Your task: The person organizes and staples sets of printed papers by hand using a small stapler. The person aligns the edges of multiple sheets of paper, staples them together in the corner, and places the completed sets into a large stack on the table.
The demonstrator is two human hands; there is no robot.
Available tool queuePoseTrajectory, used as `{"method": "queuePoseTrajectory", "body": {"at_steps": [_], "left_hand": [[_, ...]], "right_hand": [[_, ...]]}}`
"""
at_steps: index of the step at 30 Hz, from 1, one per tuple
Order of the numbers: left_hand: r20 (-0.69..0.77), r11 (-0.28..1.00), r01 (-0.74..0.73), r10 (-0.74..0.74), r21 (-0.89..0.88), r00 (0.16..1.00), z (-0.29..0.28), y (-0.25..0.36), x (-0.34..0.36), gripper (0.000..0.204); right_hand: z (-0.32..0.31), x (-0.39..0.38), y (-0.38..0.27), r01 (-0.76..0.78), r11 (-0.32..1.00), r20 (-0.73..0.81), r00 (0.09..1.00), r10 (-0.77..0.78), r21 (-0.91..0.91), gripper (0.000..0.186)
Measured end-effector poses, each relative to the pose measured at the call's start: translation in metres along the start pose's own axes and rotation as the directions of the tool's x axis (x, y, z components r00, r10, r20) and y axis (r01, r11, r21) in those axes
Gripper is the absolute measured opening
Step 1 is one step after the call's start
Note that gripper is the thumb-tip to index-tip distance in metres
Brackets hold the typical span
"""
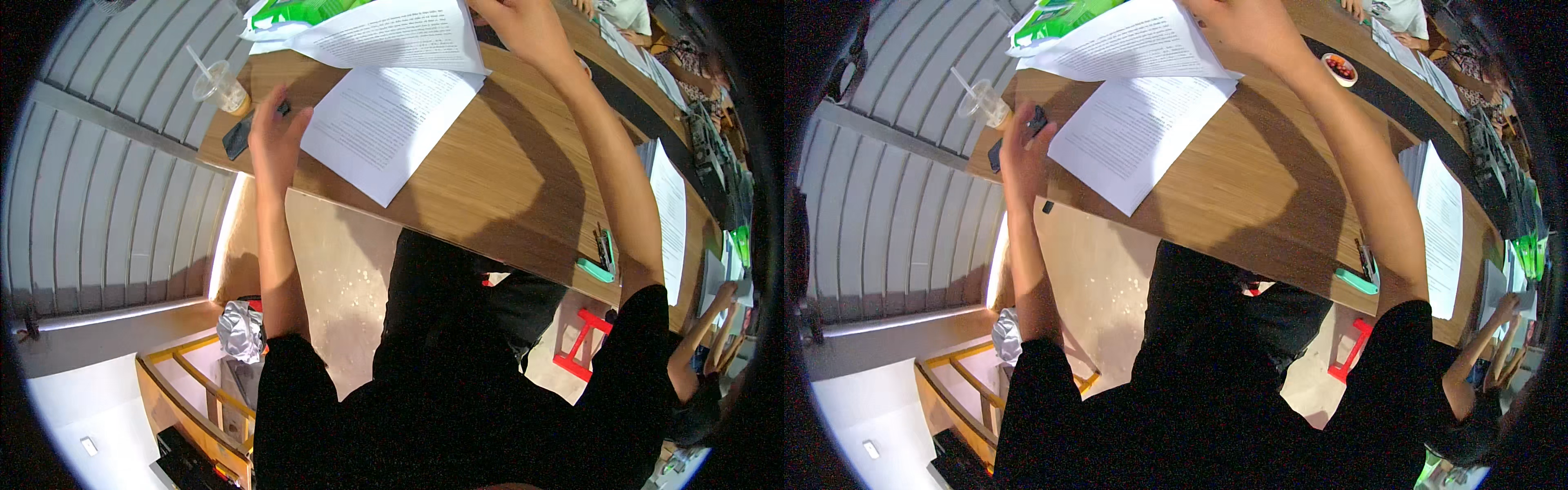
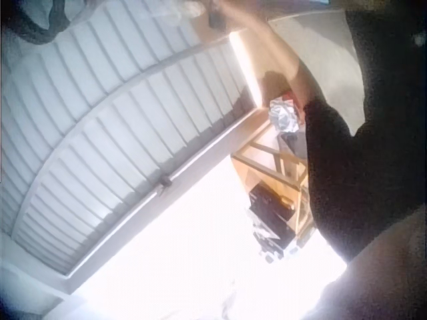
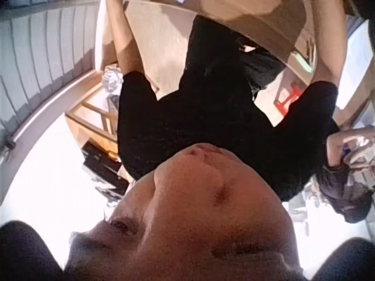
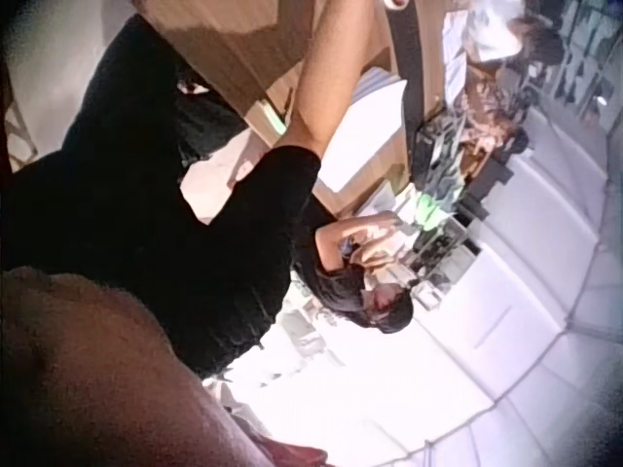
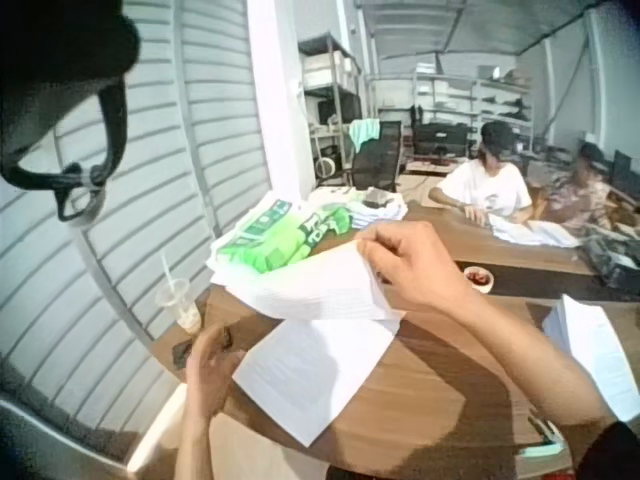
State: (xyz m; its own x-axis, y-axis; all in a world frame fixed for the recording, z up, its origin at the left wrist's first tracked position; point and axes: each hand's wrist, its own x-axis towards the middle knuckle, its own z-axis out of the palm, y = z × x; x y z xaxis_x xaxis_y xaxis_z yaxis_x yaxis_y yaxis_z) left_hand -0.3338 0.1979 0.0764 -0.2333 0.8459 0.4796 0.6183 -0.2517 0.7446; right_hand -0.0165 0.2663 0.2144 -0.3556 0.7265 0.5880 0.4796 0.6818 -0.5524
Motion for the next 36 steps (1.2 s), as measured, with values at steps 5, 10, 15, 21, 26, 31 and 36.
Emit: {"method": "queuePoseTrajectory", "body": {"at_steps": [5,10,15,21,26,31,36], "left_hand": [[0.025,0.996,-0.028,0.03,-0.084,0.999,0.024,0.022,-0.015,0.054],[-0.116,0.963,0.108,-0.14,-0.246,0.983,0.04,0.039,-0.066,0.06],[-0.041,0.956,0.277,-0.282,-0.1,0.958,0.039,0.068,-0.112,0.055],[0.019,0.98,-0.107,0.106,0.167,0.994,0.048,0.039,-0.128,0.039],[0.018,0.983,-0.115,0.114,0.144,0.993,0.054,0.034,-0.129,0.031],[0.022,0.981,-0.156,0.154,0.117,0.988,0.054,0.025,-0.13,0.022],[-0.028,0.978,-0.154,0.159,0.14,0.987,0.053,0.025,-0.129,0.019]], "right_hand": [[0.03,-0.019,0.044,-0.072,0.981,-0.021,0.997,0.076,0.178,0.016],[0.106,-0.063,0.041,0.024,0.963,0.118,0.991,-0.058,0.269,0.015],[0.134,-0.089,0.038,-0.433,0.814,0.499,0.841,0.211,0.386,0.018],[0.138,-0.092,0.046,-0.534,0.74,0.668,0.728,0.155,0.41,0.019],[0.138,-0.09,0.052,-0.615,0.645,0.696,0.696,0.175,0.453,0.019],[0.135,-0.089,0.057,-0.673,0.562,0.711,0.675,0.199,0.481,0.02],[0.132,-0.088,0.057,-0.696,0.532,0.71,0.666,0.229,0.482,0.021]]}}
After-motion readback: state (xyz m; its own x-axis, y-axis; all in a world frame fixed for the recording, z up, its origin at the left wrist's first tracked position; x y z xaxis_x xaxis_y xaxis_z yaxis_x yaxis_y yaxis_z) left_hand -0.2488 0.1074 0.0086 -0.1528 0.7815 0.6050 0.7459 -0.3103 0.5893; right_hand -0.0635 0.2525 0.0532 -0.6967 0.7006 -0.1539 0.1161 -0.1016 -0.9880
